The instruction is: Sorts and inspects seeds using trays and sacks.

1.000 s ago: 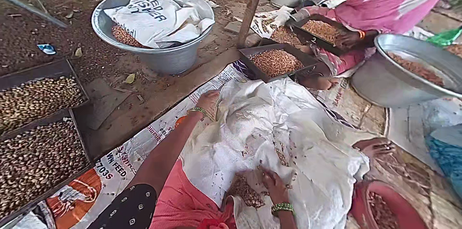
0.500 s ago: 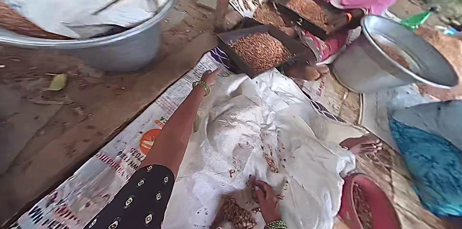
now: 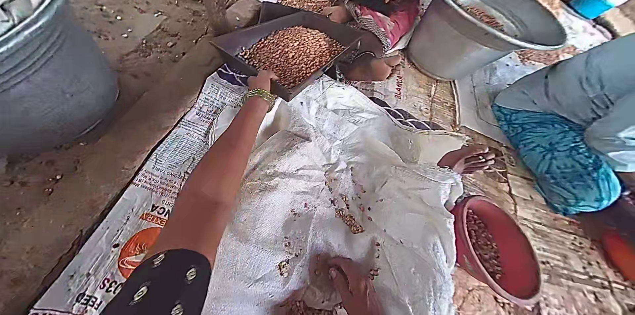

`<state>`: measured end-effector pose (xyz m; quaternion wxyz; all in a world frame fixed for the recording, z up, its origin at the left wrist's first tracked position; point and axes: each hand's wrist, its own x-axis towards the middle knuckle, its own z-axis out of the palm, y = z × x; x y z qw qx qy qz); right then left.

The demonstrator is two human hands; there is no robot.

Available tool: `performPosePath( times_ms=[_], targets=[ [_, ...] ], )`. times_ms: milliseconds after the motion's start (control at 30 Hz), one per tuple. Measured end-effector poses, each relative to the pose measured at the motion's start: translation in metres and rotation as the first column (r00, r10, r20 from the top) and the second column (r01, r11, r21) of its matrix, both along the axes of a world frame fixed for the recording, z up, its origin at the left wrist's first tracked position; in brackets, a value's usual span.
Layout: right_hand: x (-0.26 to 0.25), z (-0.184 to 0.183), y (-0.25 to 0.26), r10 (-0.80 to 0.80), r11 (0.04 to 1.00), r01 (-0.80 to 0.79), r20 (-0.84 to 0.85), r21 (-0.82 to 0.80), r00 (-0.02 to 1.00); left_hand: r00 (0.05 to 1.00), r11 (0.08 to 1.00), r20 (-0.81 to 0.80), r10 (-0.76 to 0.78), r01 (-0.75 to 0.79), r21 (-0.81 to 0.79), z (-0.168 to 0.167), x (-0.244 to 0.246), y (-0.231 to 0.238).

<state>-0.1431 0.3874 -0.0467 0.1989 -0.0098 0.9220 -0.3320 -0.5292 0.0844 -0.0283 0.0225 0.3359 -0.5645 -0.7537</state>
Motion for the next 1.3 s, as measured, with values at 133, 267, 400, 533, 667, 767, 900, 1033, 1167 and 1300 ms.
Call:
performPosePath(
  times_ms=[133, 267, 400, 533, 667, 767, 900, 1033, 1167, 1300],
  targets=[
    [-0.029, 0.01, -0.002, -0.225, 0.89, 0.254, 0.12, -0.379, 0.967, 1.0, 1.0, -0.009, 0.009, -0.009, -0.023, 0.015, 0.053, -0.008],
    [-0.142, 0.021, -0.028, -0.43, 0.474, 0.515, 0.323, -0.714, 0.843, 1.0, 0.994, 0.014, -0.017, 0.019, -0.106, 0.024, 0.117, -0.038],
    [-0.261, 0.005, -0.054, -0.462, 0.322, 0.596, 0.428, -0.735, 0.777, 0.998, 0.978, 0.04, -0.048, 0.055, -0.201, 0.038, 0.17, -0.053],
    [-0.301, -0.014, -0.081, -0.563, 0.278, 0.62, 0.399, -0.733, 0.724, 0.997, 0.955, -0.02, -0.072, 0.063, -0.29, 0.036, 0.204, -0.054],
    [-0.23, 0.01, -0.067, -0.616, 0.319, 0.637, 0.357, -0.702, 0.702, 0.992, 0.948, -0.079, -0.097, 0.068, -0.312, 0.052, 0.249, -0.043],
    [-0.137, 0.048, -0.058, -0.636, 0.14, 0.646, 0.432, -0.751, 0.64, 0.982, 0.938, -0.066, -0.175, 0.146, -0.313, 0.072, 0.307, -0.048],
    [0.04, 0.089, -0.019, -0.571, 0.014, 0.605, 0.49, -0.796, 0.658, 0.977, 0.957, -0.037, -0.208, 0.195, -0.216, 0.081, 0.411, -0.049],
    [0.164, 0.114, 0.005, -0.582, -0.02, 0.714, 0.589, -0.7, 0.561, 0.939, 0.915, 0.021, -0.343, 0.339, -0.219, 0.08, 0.479, -0.043],
    [0.255, 0.101, 0.002, -0.56, -0.081, 0.784, 0.678, -0.616, 0.475, 0.843, 0.814, 0.086, -0.531, 0.535, -0.227, 0.07, 0.52, -0.043],
    [0.303, 0.091, -0.01, -0.475, -0.097, 0.837, 0.764, -0.538, 0.436, 0.791, 0.768, 0.144, -0.595, 0.612, -0.19, 0.053, 0.542, -0.055]
  ],
)
